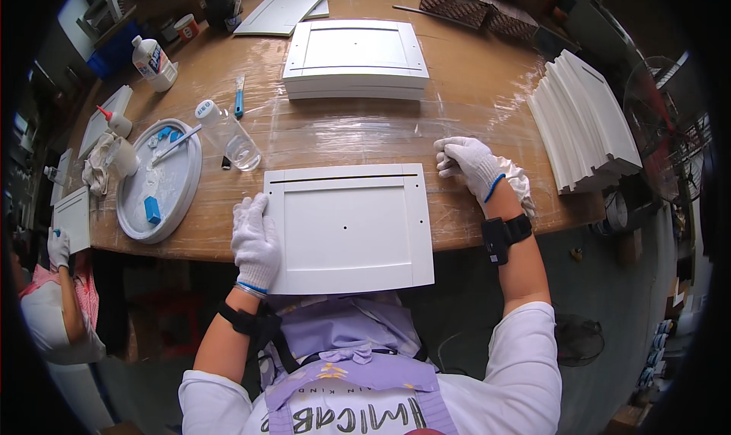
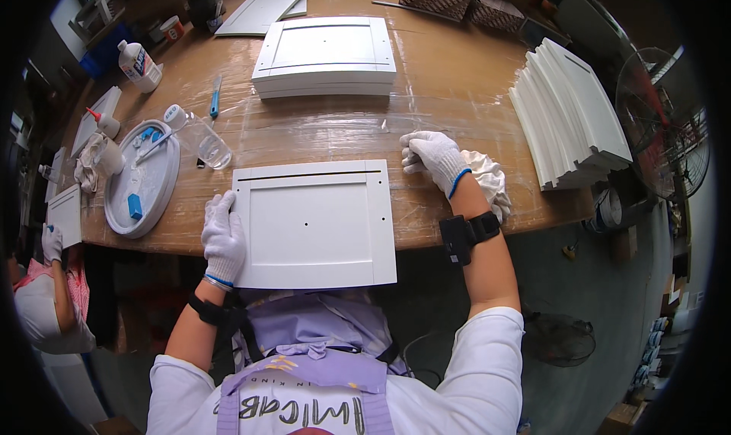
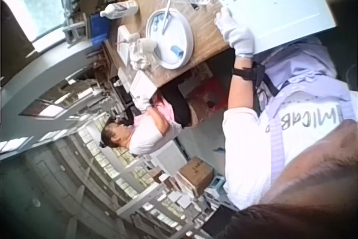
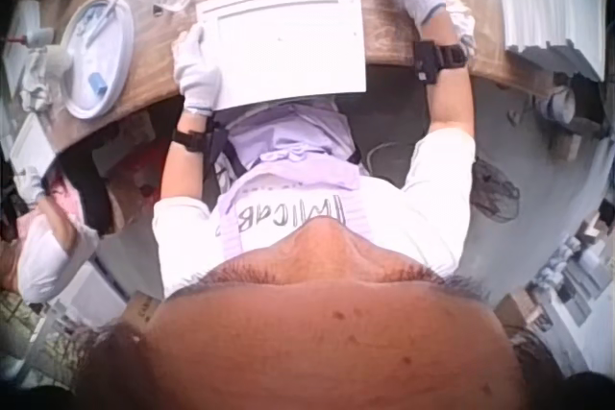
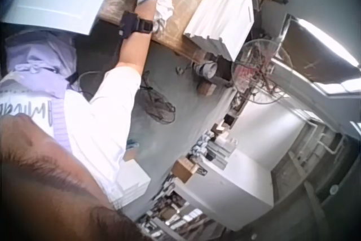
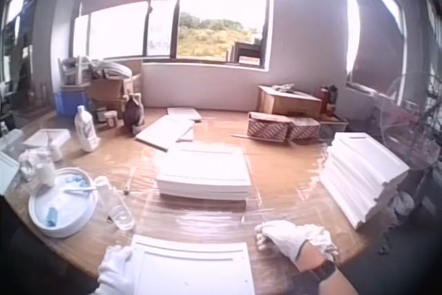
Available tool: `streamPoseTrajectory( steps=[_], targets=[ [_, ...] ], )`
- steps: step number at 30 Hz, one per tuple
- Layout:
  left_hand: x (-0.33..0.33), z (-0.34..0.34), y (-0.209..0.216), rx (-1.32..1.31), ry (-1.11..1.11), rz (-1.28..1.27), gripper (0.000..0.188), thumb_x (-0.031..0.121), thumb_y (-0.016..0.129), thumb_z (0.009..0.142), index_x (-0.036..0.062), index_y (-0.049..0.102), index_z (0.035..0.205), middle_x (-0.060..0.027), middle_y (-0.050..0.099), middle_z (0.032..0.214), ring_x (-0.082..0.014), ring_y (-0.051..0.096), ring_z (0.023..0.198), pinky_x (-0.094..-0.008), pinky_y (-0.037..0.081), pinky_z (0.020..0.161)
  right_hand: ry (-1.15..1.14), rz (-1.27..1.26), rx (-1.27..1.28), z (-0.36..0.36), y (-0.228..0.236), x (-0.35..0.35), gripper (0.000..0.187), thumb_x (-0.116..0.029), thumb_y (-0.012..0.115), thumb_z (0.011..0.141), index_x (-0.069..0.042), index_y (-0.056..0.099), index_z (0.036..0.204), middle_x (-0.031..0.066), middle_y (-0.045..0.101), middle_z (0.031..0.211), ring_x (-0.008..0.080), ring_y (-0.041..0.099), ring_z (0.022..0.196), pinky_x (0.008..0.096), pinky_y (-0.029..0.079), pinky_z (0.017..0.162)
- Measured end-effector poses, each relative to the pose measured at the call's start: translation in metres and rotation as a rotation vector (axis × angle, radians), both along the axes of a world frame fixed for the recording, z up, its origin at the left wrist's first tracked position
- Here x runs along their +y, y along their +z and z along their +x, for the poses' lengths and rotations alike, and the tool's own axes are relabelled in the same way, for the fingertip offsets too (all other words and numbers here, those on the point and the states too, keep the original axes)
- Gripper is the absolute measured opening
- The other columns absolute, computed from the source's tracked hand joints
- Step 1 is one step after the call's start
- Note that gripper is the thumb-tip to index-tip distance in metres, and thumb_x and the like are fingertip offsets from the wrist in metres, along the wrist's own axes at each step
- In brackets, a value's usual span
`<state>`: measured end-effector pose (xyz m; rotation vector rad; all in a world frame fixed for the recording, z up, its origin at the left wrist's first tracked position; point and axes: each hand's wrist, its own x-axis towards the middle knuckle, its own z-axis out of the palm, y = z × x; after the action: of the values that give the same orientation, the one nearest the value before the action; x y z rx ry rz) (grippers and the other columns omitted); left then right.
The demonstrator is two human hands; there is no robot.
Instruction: Cleaning and inspecting cabinet doors at a workbench in a furniture factory.
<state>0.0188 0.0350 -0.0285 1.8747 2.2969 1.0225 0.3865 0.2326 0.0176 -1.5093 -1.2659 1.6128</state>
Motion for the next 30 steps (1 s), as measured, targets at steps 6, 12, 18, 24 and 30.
streamPoseTrajectory(
  steps=[6, 12, 18, 24, 30],
  targets=[
    [0.001, -0.001, 0.0, 0.019, -0.003, -0.011, 0.039, 0.007, 0.056, 0.087, 0.0061, 0.059, 0.125, -0.0231, 0.058, 0.127, -0.0422, 0.048, 0.125, -0.0455, 0.033, 0.111, 0.0, 0.17, 0.238, 0.01, -0.007, -0.022, 0.026, -0.004, 0.058, 0.087, 0.003, 0.063, 0.111, 0.0147, 0.066, 0.093, 0.0293, 0.066, 0.085, 0.0384, 0.057, 0.079],
    [0.005, 0.004, 0.013, 0.173, -0.008, -0.165, 0.046, 0.014, 0.061, 0.085, 0.0045, 0.054, 0.129, -0.0241, 0.053, 0.133, -0.0441, 0.043, 0.129, -0.049, 0.028, 0.113, 0.206, 1.13, -1.246, -0.018, 0.024, -0.062, 0.01, -0.016, 0.065, 0.083, -0.013, 0.072, 0.089, 0.0121, 0.065, 0.091, 0.0324, 0.064, 0.084, 0.0426, 0.052, 0.075],
    [0.05, 0.063, 0.036, 0.278, -0.218, -0.211, 0.057, 0.028, 0.063, 0.086, 0.0079, 0.047, 0.138, -0.0232, 0.039, 0.146, -0.0446, 0.03, 0.137, -0.0517, 0.019, 0.116, 0.402, 1.187, -0.972, -0.024, -0.008, -0.068, 0.026, -0.013, 0.059, 0.085, -0.014, 0.059, 0.111, 0.01, 0.062, 0.079, 0.0271, 0.064, 0.075, 0.0409, 0.051, 0.061],
    [0.078, 0.1, 0.021, 0.38, -0.304, -0.338, 0.066, 0.047, 0.052, 0.092, 0.0111, 0.039, 0.145, -0.021, 0.032, 0.152, -0.0408, 0.02, 0.143, -0.0507, 0.007, 0.119, 0.464, 1.179, -0.971, -0.03, -0.014, -0.064, 0.025, -0.013, 0.061, 0.084, -0.012, 0.063, 0.108, 0.0093, 0.062, 0.082, 0.0288, 0.063, 0.074, 0.0406, 0.051, 0.062],
    [0.079, 0.102, 0.018, 0.37, -0.314, -0.278, 0.065, 0.045, 0.054, 0.091, 0.01, 0.041, 0.144, -0.021, 0.035, 0.15, -0.0411, 0.024, 0.142, -0.0516, 0.009, 0.119, 0.523, 1.202, -1.061, -0.031, -0.016, -0.061, 0.029, -0.008, 0.059, 0.078, -0.011, 0.064, 0.108, 0.0085, 0.06, 0.081, 0.0284, 0.062, 0.074, 0.0397, 0.051, 0.061]
  ],
)
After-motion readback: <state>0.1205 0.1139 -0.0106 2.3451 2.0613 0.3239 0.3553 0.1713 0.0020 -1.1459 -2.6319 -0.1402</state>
